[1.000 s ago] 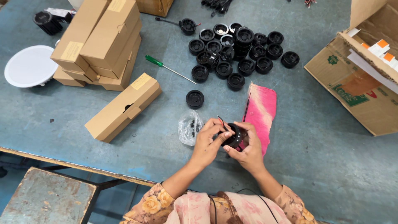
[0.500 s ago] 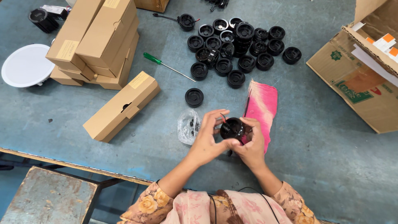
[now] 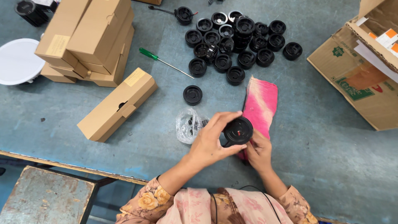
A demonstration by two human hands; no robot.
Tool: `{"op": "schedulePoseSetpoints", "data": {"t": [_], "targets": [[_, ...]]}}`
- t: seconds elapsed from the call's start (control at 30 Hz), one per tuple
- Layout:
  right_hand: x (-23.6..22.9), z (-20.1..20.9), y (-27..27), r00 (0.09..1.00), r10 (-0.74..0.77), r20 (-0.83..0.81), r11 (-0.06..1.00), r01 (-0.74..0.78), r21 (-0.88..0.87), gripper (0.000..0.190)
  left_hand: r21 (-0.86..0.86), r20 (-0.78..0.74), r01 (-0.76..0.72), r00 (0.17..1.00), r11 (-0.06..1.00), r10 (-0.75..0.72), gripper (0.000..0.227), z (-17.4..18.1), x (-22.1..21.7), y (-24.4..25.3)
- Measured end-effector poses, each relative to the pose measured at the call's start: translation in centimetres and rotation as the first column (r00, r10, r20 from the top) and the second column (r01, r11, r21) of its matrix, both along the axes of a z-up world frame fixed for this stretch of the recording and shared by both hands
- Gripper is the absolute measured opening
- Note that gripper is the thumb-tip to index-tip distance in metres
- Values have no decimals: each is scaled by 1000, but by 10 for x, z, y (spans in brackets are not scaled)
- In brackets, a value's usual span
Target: The person stacks small cardboard boxes on a workbench, then unpacks a plastic bag containing small black components. They pick up a black circular device with wires and insert a small black piece into it, repeating the process with another unit.
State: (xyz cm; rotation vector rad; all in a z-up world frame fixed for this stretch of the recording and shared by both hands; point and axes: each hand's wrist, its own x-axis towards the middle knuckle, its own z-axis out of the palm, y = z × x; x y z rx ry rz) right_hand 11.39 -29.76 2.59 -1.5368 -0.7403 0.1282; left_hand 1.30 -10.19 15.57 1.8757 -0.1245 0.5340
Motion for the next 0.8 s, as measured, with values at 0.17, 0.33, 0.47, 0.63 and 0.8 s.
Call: {"op": "schedulePoseSetpoints", "data": {"t": [0.17,0.33,0.47,0.63,0.8], "targets": [[-4,1,-1,1000,-12,14,999,11,48,24,42,-89,39,995,998,-35,76,1,-2,-3],[-4,27,3,996,43,77,997,-38,-62,23,-125,-110,41,992,991,-55,71,-10,-2,-2],[-4,44,2,978,-74,196,971,115,-209,39,-144,-185,-82,981,986,54,70,-24,20,35],[-8,40,-34,950,-214,227,916,276,-292,33,229,148,-411,911,882,386,70,-22,110,172],[-26,-3,-80,911,-355,209,824,411,-390,39,679,-53,-503,693,535,719,74,-36,192,276]]}}
